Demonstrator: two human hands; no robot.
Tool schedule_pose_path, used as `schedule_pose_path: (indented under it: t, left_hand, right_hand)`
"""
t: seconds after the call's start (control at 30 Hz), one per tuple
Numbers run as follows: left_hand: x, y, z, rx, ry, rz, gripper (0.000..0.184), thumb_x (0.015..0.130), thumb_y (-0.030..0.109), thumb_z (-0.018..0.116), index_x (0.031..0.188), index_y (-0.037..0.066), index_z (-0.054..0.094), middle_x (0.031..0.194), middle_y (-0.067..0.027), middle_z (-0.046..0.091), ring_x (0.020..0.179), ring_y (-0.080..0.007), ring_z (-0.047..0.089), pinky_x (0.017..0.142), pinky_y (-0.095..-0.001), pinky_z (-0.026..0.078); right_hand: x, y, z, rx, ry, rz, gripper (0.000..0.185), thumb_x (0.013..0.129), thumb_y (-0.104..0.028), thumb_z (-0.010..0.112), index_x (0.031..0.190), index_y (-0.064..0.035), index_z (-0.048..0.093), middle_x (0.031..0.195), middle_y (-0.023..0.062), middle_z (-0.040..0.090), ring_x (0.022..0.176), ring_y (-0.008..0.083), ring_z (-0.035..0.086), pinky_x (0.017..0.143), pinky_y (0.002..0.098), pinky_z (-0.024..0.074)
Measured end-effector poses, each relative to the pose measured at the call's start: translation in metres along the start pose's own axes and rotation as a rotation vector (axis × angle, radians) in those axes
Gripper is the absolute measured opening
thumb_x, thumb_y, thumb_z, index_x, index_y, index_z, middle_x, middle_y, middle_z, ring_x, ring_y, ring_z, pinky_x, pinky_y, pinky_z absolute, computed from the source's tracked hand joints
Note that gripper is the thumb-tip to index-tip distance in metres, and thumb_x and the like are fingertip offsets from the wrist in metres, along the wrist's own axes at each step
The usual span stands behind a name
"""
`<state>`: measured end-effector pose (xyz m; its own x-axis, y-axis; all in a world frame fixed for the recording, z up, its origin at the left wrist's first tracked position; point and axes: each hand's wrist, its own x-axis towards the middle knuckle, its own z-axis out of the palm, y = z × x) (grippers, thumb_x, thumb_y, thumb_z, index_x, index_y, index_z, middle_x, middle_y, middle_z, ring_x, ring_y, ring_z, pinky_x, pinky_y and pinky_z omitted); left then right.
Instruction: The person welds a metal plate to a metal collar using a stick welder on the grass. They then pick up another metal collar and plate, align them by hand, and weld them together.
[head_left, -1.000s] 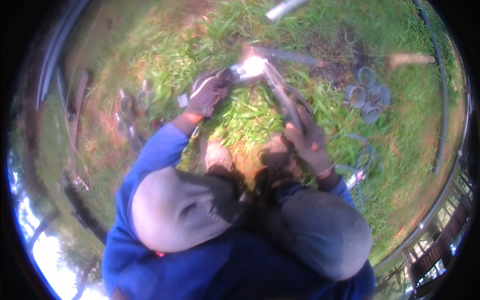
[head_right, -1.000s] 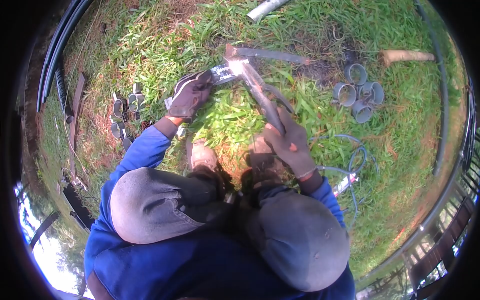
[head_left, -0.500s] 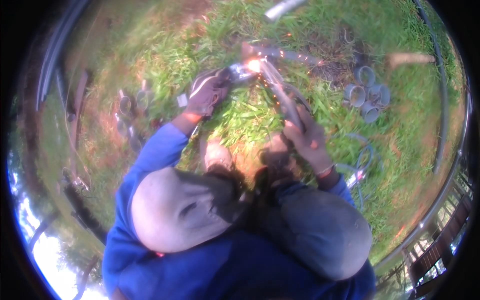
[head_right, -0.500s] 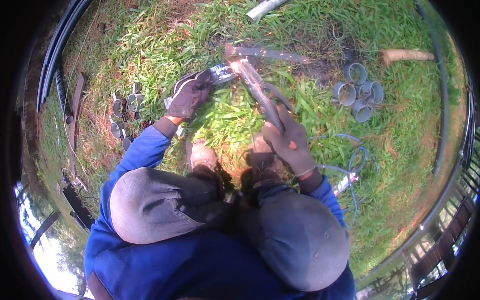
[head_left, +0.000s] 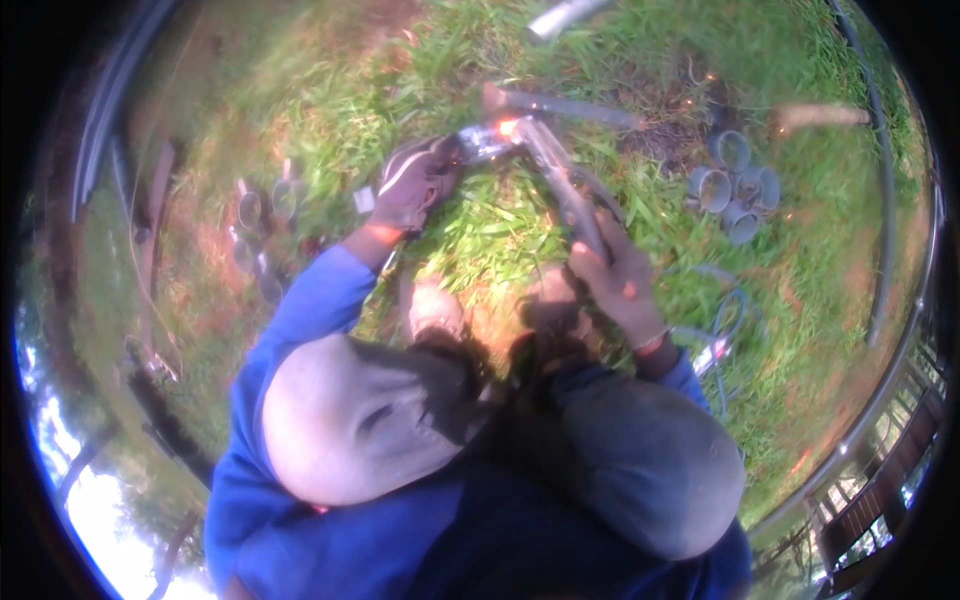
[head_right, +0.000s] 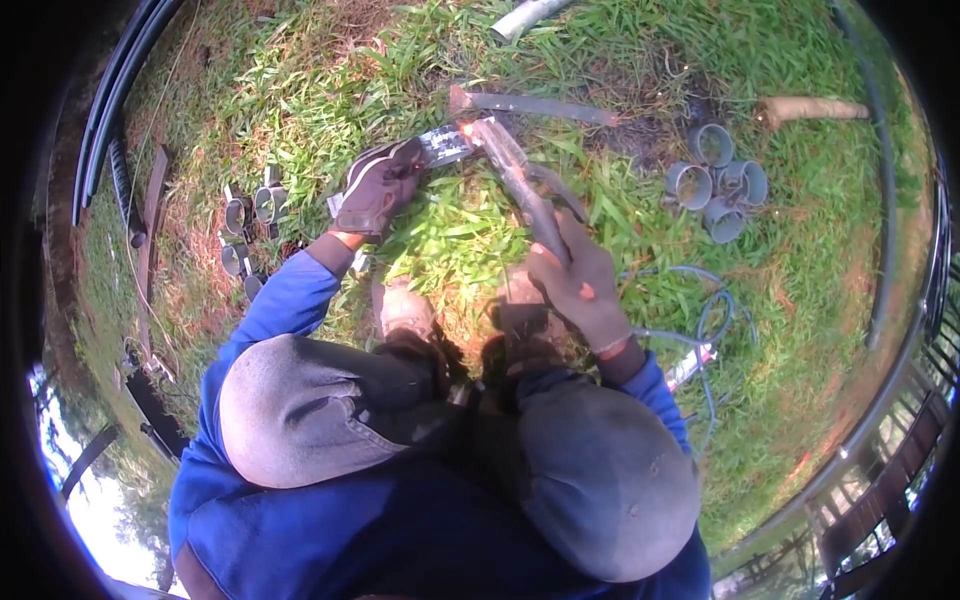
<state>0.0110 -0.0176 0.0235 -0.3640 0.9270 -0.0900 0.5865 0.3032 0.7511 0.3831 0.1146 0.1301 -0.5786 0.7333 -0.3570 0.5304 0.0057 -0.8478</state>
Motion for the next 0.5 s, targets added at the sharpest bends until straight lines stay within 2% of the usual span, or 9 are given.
schedule_pose_path:
  t: [0.13, 0.23, 0.33, 0.43, 0.47, 0.5]
  left_hand:
    - [-0.003, -0.034, 0.012, -0.219, 0.052, 0.135, 0.033, 0.106, 0.027, 0.088, 0.137, 0.016, 0.09, 0.146, -0.0143, 0.085, 0.137, -0.0374, 0.079, 0.125, -0.0507, 0.056]
    - [-0.002, -0.016, 0.011, 0.071, 0.049, -0.013, 0.032, 0.106, 0.028, 0.089, 0.134, 0.015, 0.09, 0.146, -0.0145, 0.086, 0.136, -0.0369, 0.08, 0.124, -0.0495, 0.057]
    - [-0.001, -0.002, 0.005, -0.061, 0.014, -0.028, 0.028, 0.106, 0.026, 0.088, 0.132, 0.016, 0.091, 0.147, -0.0144, 0.085, 0.139, -0.0382, 0.078, 0.125, -0.0504, 0.057]
    - [-0.001, -0.022, 0.007, -0.112, -0.047, -0.124, 0.049, 0.1, 0.042, 0.095, 0.137, 0.01, 0.088, 0.151, -0.018, 0.082, 0.143, -0.0392, 0.075, 0.126, -0.0498, 0.056]
    - [-0.002, -0.04, 0.009, -0.203, -0.039, 0.014, 0.067, 0.095, 0.052, 0.098, 0.141, 0.007, 0.085, 0.151, -0.0195, 0.081, 0.144, -0.0382, 0.074, 0.126, -0.0491, 0.055]
    - [-0.002, -0.042, 0.01, -0.248, -0.033, 0.084, 0.076, 0.092, 0.057, 0.099, 0.144, 0.005, 0.083, 0.151, -0.0202, 0.08, 0.144, -0.0377, 0.074, 0.126, -0.0488, 0.055]
  right_hand:
    - [0.0, 0.003, 0.003, 0.045, -0.028, 0.002, 0.066, 0.1, -0.023, 0.088, 0.162, -0.0104, 0.069, 0.098, 0.0135, 0.08, 0.083, 0.0212, 0.079, 0.08, 0.0397, 0.0634]
    - [0.001, 0.008, 0.003, 0.081, -0.046, 0.024, 0.066, 0.1, -0.024, 0.088, 0.162, -0.0121, 0.069, 0.097, 0.0145, 0.079, 0.082, 0.0235, 0.079, 0.08, 0.0407, 0.0632]
    - [0.001, 0.003, 0.002, 0.046, -0.056, 0.027, 0.066, 0.1, -0.025, 0.087, 0.162, -0.0125, 0.069, 0.096, 0.0147, 0.079, 0.082, 0.025, 0.079, 0.08, 0.0413, 0.0631]
    - [0.001, -0.004, 0.001, 0.01, -0.065, 0.035, 0.065, 0.1, -0.027, 0.086, 0.161, -0.0125, 0.069, 0.095, 0.0143, 0.078, 0.082, 0.0256, 0.079, 0.079, 0.0419, 0.0628]
    - [0.001, -0.005, 0.0, -0.018, -0.062, 0.026, 0.064, 0.101, -0.027, 0.085, 0.161, -0.0125, 0.068, 0.094, 0.0141, 0.078, 0.082, 0.0257, 0.079, 0.079, 0.0422, 0.0626]
    - [0.002, -0.006, 0.0, -0.018, -0.062, 0.026, 0.064, 0.101, -0.027, 0.085, 0.161, -0.0125, 0.068, 0.094, 0.0141, 0.078, 0.082, 0.0257, 0.079, 0.079, 0.0422, 0.0626]
